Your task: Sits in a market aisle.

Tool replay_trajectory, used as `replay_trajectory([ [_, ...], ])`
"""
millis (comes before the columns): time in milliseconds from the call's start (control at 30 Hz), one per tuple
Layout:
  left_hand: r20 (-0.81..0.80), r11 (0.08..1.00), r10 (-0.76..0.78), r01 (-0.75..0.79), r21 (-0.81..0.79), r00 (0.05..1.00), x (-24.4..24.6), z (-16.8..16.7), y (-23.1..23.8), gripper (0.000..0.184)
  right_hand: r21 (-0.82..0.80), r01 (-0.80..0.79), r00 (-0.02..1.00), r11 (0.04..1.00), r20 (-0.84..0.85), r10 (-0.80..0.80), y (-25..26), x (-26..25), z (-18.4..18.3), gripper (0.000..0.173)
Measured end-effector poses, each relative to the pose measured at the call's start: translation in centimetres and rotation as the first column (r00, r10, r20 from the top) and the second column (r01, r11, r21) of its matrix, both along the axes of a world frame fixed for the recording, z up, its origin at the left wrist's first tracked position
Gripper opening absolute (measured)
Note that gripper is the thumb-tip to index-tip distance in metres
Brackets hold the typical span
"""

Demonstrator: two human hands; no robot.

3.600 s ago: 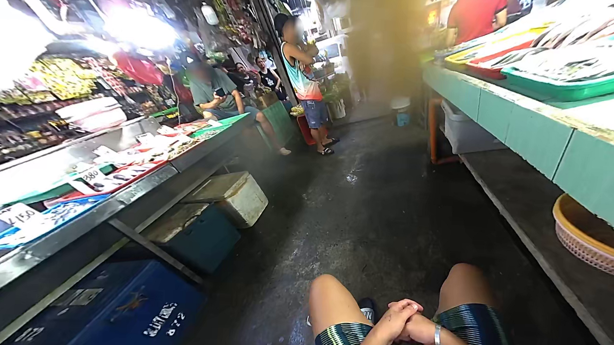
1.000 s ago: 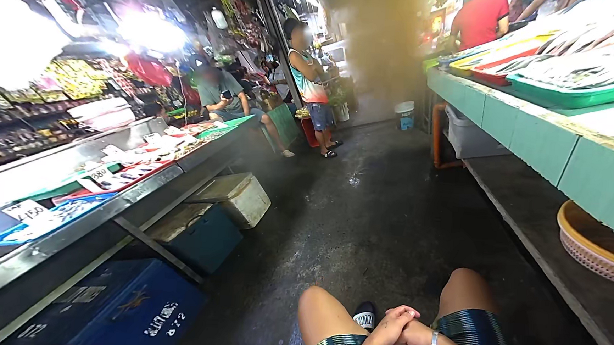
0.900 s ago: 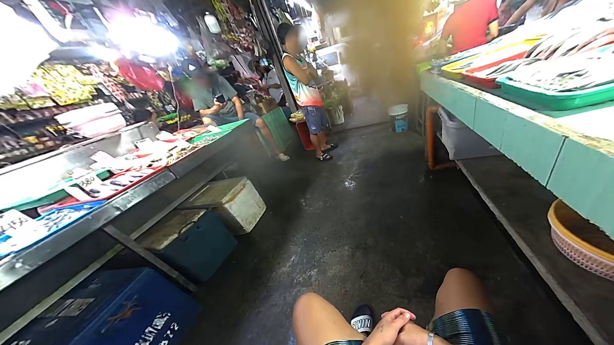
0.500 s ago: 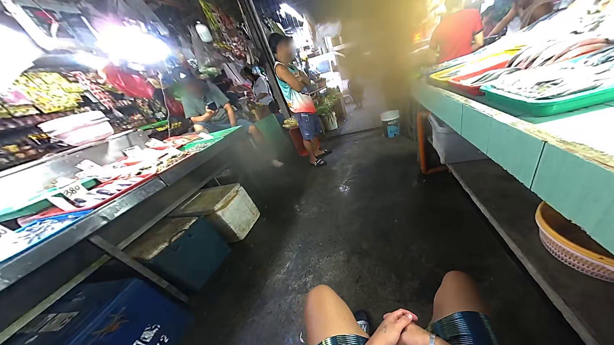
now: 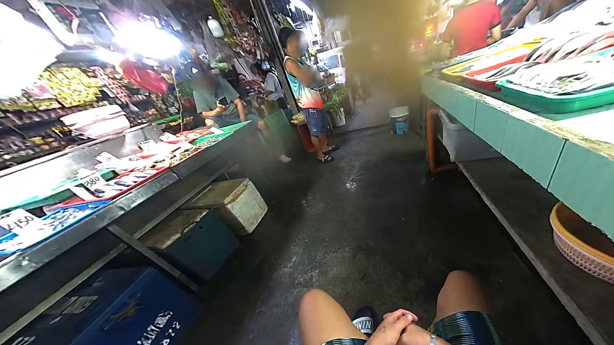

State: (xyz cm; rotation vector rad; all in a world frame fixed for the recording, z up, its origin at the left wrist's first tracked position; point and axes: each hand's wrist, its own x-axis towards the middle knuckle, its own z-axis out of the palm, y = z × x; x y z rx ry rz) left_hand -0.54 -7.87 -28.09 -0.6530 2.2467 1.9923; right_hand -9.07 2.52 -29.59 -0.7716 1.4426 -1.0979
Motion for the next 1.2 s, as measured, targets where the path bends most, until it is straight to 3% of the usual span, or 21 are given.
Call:
replay_trajectory([
  [267, 0.018, 1.000, -0.022, 0.022, 0.002, 1.000, -1.6, 0.6, 1.0, 0.040, 0.020, 0.053, 0.998, 0.998, 0.024, -0.053, 0.9, -1.1, 0.1, 0.040],
  [400, 0.018, 1.000, -0.021, 0.021, -0.004, 1.000, -1.2, 0.4, 0.8, 0.040, 0.030, 0.035, 0.999, 0.999, 0.038, -0.036, 0.9, -0.8, 0.4, 0.047],
  [800, -0.004, 1.000, 0.001, -0.002, -0.015, 1.000, 0.0, 0.3, 0.1, 0.039, -0.029, 0.011, 1.000, 1.000, -0.019, -0.012, -0.2, -0.2, -0.8, 0.044],
  [933, 0.022, 1.000, -0.021, 0.021, -0.021, 1.000, -1.1, 1.9, 1.0, 0.040, 0.028, 0.054, 0.998, 0.998, 0.021, -0.054, 0.8, -0.9, 0.7, 0.043],
  [1200, 0.001, 1.000, -0.021, 0.021, -0.015, 1.000, -0.6, 1.4, 0.8, 0.040, 0.016, 0.035, 0.999, 0.999, -0.001, -0.035, 0.8, -0.4, 0.8, 0.040],
])
